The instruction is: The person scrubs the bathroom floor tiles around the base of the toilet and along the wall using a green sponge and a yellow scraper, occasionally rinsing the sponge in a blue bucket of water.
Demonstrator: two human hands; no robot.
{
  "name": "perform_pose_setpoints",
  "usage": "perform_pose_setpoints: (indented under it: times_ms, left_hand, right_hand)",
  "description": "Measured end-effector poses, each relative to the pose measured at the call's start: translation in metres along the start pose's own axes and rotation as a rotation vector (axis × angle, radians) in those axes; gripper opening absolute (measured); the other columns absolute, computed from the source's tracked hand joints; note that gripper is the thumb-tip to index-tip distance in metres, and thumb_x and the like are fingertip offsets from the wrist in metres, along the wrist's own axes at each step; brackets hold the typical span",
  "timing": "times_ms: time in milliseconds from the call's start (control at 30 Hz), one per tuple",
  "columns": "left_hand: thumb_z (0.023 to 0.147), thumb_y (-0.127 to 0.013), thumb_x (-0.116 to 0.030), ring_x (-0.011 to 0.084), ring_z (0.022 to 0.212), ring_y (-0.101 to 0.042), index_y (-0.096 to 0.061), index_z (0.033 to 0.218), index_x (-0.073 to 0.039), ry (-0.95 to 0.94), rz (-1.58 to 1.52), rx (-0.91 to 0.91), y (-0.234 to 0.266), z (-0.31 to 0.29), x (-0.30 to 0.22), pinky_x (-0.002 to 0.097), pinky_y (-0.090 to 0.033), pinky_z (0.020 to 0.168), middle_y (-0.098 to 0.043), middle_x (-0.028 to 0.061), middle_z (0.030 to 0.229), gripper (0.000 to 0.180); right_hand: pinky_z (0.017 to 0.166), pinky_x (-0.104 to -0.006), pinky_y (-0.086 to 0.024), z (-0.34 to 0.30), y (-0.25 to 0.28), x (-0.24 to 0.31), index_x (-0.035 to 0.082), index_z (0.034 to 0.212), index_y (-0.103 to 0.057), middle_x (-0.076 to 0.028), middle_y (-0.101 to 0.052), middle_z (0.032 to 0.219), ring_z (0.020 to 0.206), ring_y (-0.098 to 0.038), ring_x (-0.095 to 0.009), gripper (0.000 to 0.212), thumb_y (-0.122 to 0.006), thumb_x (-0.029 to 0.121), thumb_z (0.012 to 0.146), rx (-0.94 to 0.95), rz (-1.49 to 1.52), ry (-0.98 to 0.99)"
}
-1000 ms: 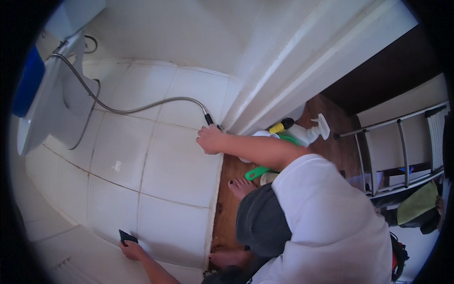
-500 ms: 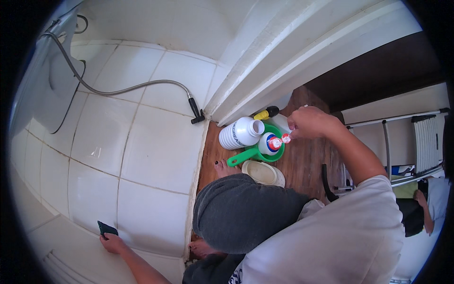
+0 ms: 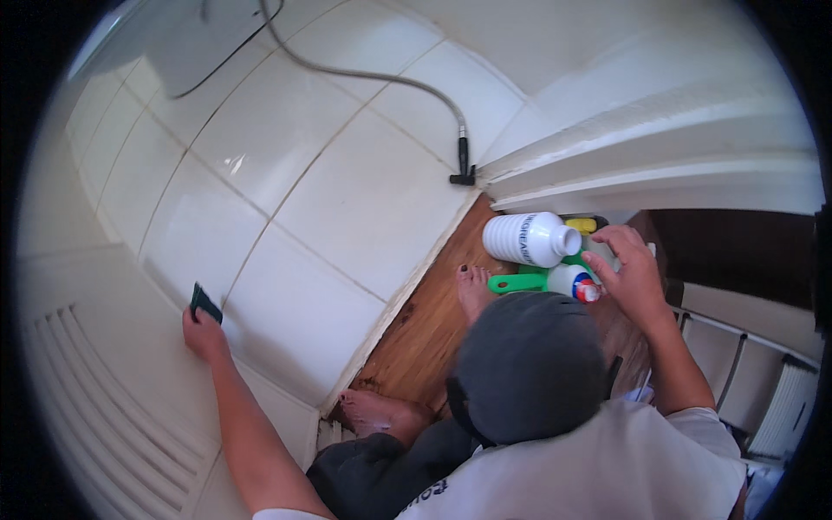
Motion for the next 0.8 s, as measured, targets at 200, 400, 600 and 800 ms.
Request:
perform_pose_setpoints:
  times_ms: [200,400,600,800]
  left_hand:
    - [0.089,-0.05,-0.022,0.0336,0.093,-0.062,-0.06,0.11,0.0,-0.04,0.068,0.002,0.004,-0.01,-0.002,0.0408,-0.048,0.081,-0.064,0.0186,0.103,0.031]
    - [0.09,-0.053,-0.017,0.0198,0.085,-0.062,-0.06,0.108,0.004,-0.225,-0.278,0.134,-0.028,0.016,-0.022,0.0313,-0.048,0.079,-0.066,0.0141,0.096,0.028]
    - [0.092,-0.053,-0.018,0.0226,0.09,-0.06,-0.048,0.129,-0.002,-0.102,-0.44,0.238,-0.033,0.026,-0.001,0.0331,-0.048,0.081,-0.063,0.0161,0.104,0.041]
    - [0.091,-0.052,-0.02,0.0271,0.088,-0.062,-0.045,0.133,-0.014,0.017,-0.051,0.108,0.013,0.02,0.033,0.038,-0.05,0.077,-0.063,0.0123,0.097,0.043]
  right_hand:
    - [0.079,-0.0369,-0.047,0.014,0.002,0.009,0.001,0.093,-0.063,-0.014,-0.062,0.097,0.09,-0.06,-0.029,0.024,-0.071,0.018,0.077,0.141,-0.005,-0.025]
    - [0.074,-0.0349,-0.048,0.023,0.009,0.015,0.001,0.093,-0.063,-0.013,-0.063,0.092,0.084,-0.061,-0.027,0.023,-0.069,0.017,0.079,0.218,0.084,0.108]
    - [0.067,-0.0336,-0.048,0.024,0.037,0.01,0.002,0.09,-0.064,-0.01,-0.063,0.082,0.074,-0.062,-0.024,0.021,-0.065,0.022,0.084,0.286,0.247,0.061]
    - [0.055,-0.0249,-0.049,-0.071,0.012,-0.039,0.005,0.09,-0.066,-0.001,-0.065,0.076,0.063,-0.061,-0.01,0.022,-0.057,0.025,0.09,1.33,0.521,-0.482]
Point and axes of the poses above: each hand's wrist, its own z-axis towards the middle knuckle, its own y-axis out of the back of the hand, x = y × z, the point moved 7 cm from there along z, towards the middle knuckle
